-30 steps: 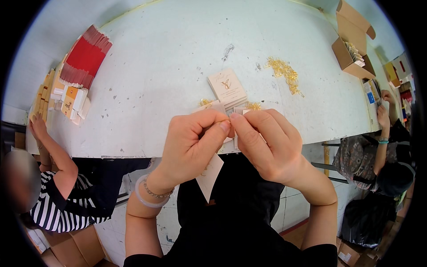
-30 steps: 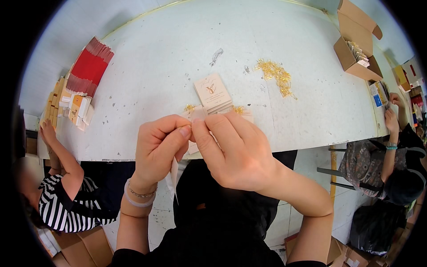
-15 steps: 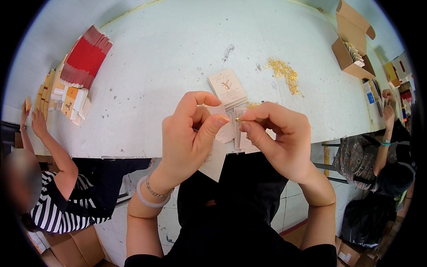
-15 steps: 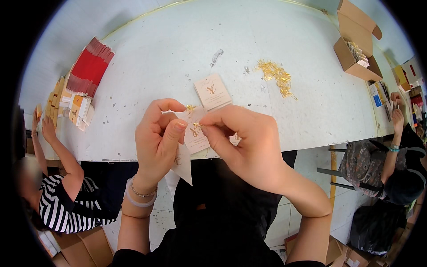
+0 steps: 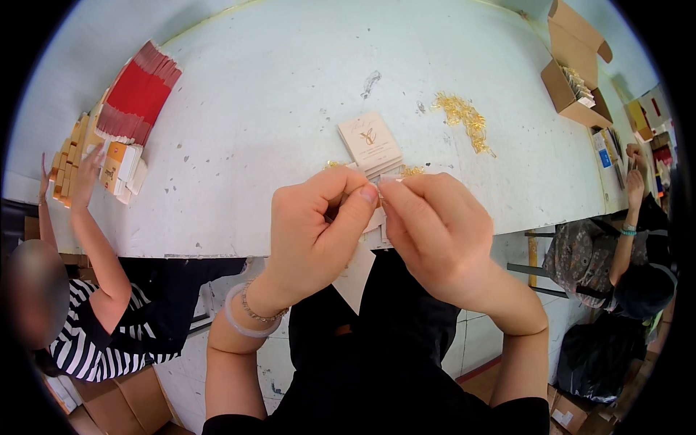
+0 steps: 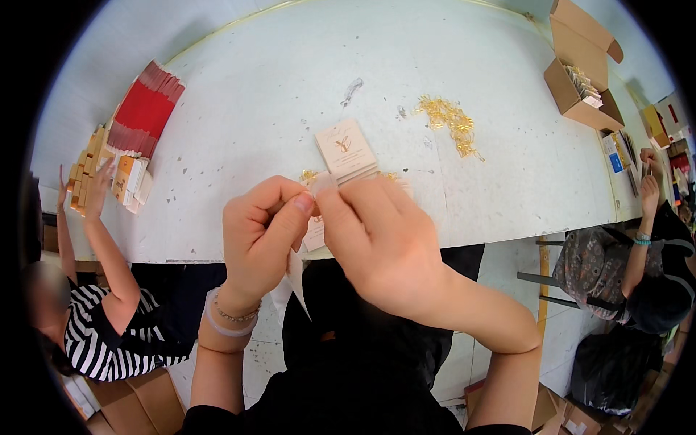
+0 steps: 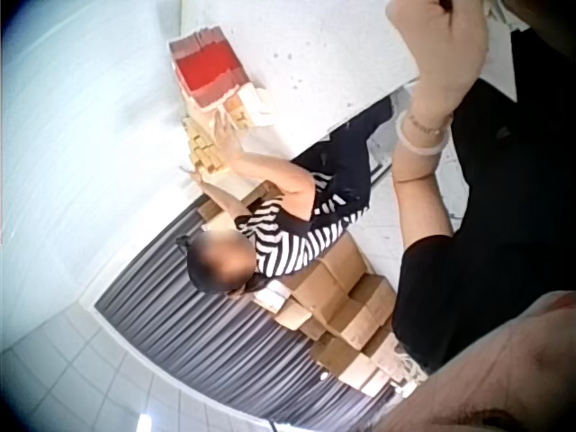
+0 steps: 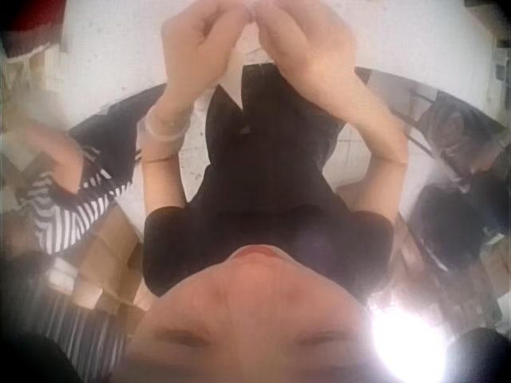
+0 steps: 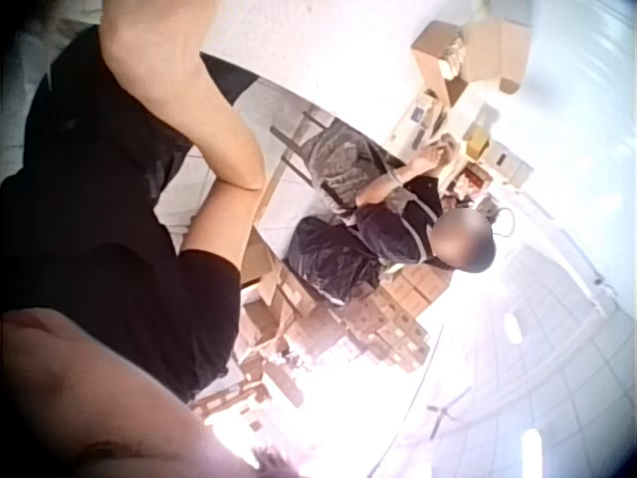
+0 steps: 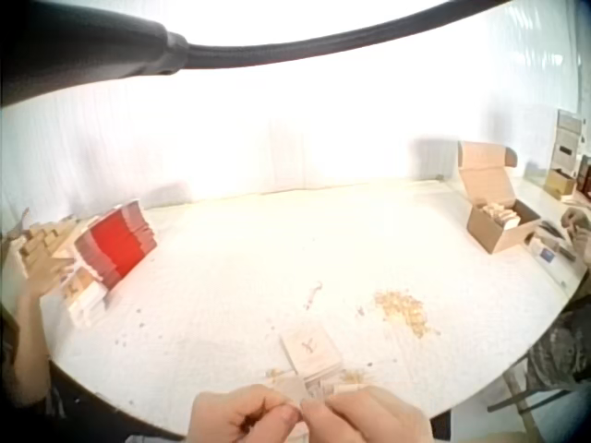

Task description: The person assembles small gift tags by hand, attaching gold ribbons to the top of each tag. They work through a stack of tags, tying the ribbons and placing the finished items into a cardboard box. The process involves repetitive manual manipulation of the tags and ribbons.

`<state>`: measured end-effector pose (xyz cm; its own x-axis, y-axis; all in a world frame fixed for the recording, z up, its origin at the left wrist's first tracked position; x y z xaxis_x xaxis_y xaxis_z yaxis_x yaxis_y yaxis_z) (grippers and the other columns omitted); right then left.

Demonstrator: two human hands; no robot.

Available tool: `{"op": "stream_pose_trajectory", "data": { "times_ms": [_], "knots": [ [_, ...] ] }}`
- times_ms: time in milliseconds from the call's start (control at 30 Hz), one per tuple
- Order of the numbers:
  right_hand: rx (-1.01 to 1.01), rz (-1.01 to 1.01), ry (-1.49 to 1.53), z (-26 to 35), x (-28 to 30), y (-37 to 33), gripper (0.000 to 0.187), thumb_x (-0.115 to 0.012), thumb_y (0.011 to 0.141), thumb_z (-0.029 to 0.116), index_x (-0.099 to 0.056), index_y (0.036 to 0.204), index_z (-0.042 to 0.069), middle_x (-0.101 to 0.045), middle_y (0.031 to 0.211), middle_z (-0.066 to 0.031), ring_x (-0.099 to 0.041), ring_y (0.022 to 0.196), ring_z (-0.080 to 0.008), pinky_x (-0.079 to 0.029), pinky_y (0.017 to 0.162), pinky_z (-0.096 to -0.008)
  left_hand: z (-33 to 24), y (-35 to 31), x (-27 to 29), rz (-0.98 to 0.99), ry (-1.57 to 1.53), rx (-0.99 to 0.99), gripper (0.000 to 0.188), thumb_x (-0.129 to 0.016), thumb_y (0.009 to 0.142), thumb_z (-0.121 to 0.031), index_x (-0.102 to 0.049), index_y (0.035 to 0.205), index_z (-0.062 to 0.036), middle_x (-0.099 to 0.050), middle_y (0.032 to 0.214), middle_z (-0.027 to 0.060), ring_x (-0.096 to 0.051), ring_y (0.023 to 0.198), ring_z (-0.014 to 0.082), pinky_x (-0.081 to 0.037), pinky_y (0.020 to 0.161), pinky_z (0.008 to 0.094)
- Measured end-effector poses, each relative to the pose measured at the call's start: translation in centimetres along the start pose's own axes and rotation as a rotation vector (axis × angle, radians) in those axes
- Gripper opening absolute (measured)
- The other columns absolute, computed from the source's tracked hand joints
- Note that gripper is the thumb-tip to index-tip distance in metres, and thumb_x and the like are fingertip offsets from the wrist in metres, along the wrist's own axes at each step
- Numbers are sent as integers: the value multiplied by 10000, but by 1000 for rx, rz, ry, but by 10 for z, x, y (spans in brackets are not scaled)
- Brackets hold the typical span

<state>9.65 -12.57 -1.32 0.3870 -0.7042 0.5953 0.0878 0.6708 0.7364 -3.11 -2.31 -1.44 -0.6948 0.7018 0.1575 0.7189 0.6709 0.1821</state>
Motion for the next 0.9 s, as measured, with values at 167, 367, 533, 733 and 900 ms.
{"op": "stream_pose_trajectory", "data": {
  "times_ms": [167,367,533,733,900],
  "knots": [
    [98,-77,-54,-1,-4,-1,365,-690,661,-129,-656,1015,-47,-618,838,-117,-599,651,-234,-492,536,-286,0,-2,-4,-17,-160,17,181,-544,957,-79,-605,809,7,-509,580,-37,-384,527,15,-301,480,197],
    [17,-114,30,0,-6,2,290,-675,720,-132,-660,995,-41,-633,841,-131,-615,667,-219,-495,534,-273,3,-2,-8,-18,-292,6,192,-512,986,-99,-600,854,8,-500,585,-30,-396,530,16,-307,486,190],
    [-196,-30,244,1,1,4,226,-688,738,-94,-657,949,-18,-635,820,-104,-614,654,-218,-501,558,-279,5,0,-10,-67,-187,-89,247,-456,1023,-165,-573,888,5,-461,552,-35,-323,465,7,-258,462,182],
    [-358,78,498,11,17,11,159,-672,781,-102,-659,906,-5,-645,924,-120,-631,807,-192,-500,721,-258,6,7,-7,-331,264,-239,183,-433,1032,-160,-472,1098,5,-508,582,-4,-379,497,12,-288,489,180],
    [-413,208,546,9,12,5,131,-670,793,-87,-650,895,-7,-626,959,-113,-605,833,-179,-481,761,-261,0,5,-5,-230,50,-159,331,-586,940,-57,-402,1204,16,-601,636,25,-524,556,39,-392,501,179]
  ]
}}
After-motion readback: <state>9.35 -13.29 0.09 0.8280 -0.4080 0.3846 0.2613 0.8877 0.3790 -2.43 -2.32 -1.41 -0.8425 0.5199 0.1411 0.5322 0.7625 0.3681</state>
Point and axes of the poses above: each hand's wrist, its own y-axis towards the middle knuckle, its own x-axis out of the back of the hand, z = x × y, the point moved 1 cm from there along y, towards the middle knuckle
